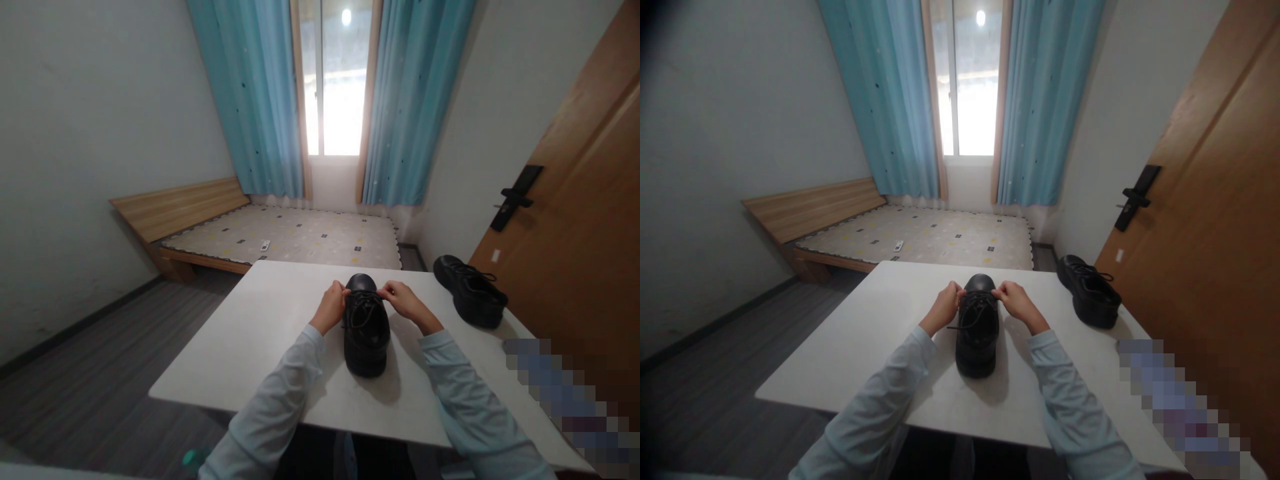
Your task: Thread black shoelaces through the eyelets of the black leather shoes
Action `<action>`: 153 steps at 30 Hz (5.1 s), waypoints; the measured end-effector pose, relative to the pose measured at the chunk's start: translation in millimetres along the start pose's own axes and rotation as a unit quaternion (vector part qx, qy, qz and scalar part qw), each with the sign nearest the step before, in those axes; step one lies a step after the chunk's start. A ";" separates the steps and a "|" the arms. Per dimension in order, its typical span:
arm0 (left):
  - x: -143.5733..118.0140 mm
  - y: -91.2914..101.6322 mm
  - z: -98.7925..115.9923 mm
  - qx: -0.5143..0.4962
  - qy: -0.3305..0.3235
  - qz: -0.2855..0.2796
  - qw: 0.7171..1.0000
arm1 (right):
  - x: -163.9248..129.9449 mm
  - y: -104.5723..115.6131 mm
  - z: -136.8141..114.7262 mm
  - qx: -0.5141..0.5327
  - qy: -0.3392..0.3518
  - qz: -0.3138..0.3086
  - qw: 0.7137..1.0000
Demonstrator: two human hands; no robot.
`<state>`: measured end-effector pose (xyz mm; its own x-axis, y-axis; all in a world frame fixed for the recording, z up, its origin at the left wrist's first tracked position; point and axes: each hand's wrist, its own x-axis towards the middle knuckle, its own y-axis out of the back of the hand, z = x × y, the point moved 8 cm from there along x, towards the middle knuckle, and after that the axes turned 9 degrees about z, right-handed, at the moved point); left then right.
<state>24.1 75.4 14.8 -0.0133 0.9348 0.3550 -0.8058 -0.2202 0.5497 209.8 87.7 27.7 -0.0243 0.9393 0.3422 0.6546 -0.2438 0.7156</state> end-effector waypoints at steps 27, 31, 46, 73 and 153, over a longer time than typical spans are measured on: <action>-4.5 15.2 39.6 -0.069 -0.127 0.013 0.989 | -12.5 9.2 -32.3 0.202 -0.008 -0.010 0.979; -3.4 10.6 35.1 -0.084 -0.103 0.007 0.991 | -13.8 4.4 -32.8 0.211 -0.036 -0.035 0.976; -3.0 9.7 27.0 -0.095 -0.054 0.001 0.994 | -12.5 5.5 -25.0 0.178 -0.022 -0.037 0.983; -6.5 -4.6 21.7 -0.283 0.042 -0.123 0.950 | -14.7 5.3 -26.9 0.206 -0.043 0.012 0.978; 0.1 1.4 -20.2 -0.133 0.094 -0.155 0.974 | -30.8 14.4 -22.0 -0.246 0.025 -0.056 0.967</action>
<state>11.0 80.9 0.4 0.1663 0.9851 0.0441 -0.9127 0.1368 0.3850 203.4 49.9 40.8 -0.1197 0.9566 0.2657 0.2063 -0.2378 0.9492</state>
